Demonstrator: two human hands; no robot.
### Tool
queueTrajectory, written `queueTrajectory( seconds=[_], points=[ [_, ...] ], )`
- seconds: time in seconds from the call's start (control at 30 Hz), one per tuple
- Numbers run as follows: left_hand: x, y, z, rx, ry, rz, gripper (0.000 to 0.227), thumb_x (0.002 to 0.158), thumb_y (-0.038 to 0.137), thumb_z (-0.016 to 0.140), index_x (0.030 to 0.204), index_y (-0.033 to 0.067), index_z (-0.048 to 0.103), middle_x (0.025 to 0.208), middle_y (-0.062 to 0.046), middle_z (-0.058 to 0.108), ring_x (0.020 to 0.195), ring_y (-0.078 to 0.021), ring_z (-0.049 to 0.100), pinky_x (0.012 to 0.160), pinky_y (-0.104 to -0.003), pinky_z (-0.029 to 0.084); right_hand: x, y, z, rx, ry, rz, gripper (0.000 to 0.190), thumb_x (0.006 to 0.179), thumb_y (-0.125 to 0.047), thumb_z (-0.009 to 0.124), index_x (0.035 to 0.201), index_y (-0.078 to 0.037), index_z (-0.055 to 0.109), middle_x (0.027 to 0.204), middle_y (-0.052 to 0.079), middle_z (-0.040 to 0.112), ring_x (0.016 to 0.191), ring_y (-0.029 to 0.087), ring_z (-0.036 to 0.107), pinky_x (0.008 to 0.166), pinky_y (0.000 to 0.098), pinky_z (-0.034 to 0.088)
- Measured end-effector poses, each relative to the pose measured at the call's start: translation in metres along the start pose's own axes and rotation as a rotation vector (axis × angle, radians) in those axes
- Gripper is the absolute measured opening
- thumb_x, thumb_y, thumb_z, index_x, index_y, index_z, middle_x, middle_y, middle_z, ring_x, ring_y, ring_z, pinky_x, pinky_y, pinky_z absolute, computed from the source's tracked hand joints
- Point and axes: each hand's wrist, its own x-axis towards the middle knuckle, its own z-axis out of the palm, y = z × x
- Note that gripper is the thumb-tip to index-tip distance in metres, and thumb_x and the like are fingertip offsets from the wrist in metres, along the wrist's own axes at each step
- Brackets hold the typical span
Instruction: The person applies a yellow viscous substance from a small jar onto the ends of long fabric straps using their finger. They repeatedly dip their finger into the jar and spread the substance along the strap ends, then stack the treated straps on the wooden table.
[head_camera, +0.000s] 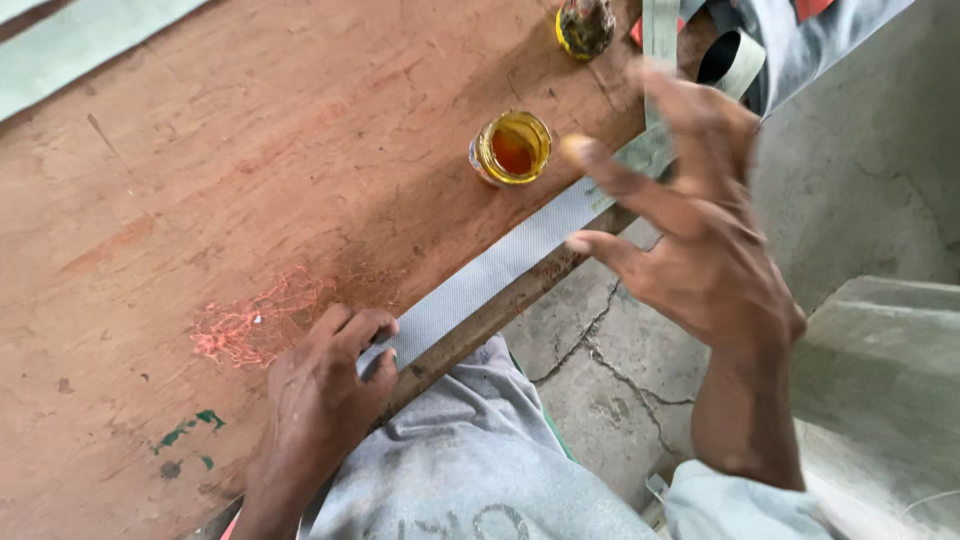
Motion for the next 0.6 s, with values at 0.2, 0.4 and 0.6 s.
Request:
queueTrajectory(
  seconds=[0.2,0.4,0.6],
  points=[
    [0.000,-0.004,0.002,0.004,0.019,0.039,0.022,0.079,0.023,0.075,0.101,0.0189,0.070,0.091,-0.005,0.067,0.080,-0.0298,0.070,0.063,-0.045,0.054,0.038,0.000,0.012,-0.016,-0.230,-0.057,0.053,0.074,-0.037,0.090,0.123,-0.021,0.076,0.164,0.009,0.029,0.145,0.036,0.025,0.125,0.0503,0.030],
    [0.001,-0.003,-0.001,0.028,-0.009,0.025,0.021,0.082,0.023,0.074,0.101,0.0180,0.069,0.089,-0.005,0.066,0.074,-0.0300,0.069,0.060,-0.045,0.053,0.063,-0.006,0.030,0.053,-0.425,0.211,0.063,0.078,-0.036,0.088,0.135,-0.019,0.067,0.152,0.008,0.031,0.142,0.031,0.027,0.124,0.0486,0.027],
    [-0.006,0.001,0.010,0.097,-0.039,0.009,0.024,0.087,0.015,0.068,0.111,0.0158,0.067,0.092,-0.005,0.065,0.066,-0.0243,0.066,0.053,-0.040,0.054,0.055,0.005,0.031,-0.047,-0.300,-0.038,0.048,0.074,-0.026,0.092,0.118,-0.018,0.075,0.159,0.003,0.033,0.141,0.032,0.031,0.124,0.0499,0.031]
  ],
)
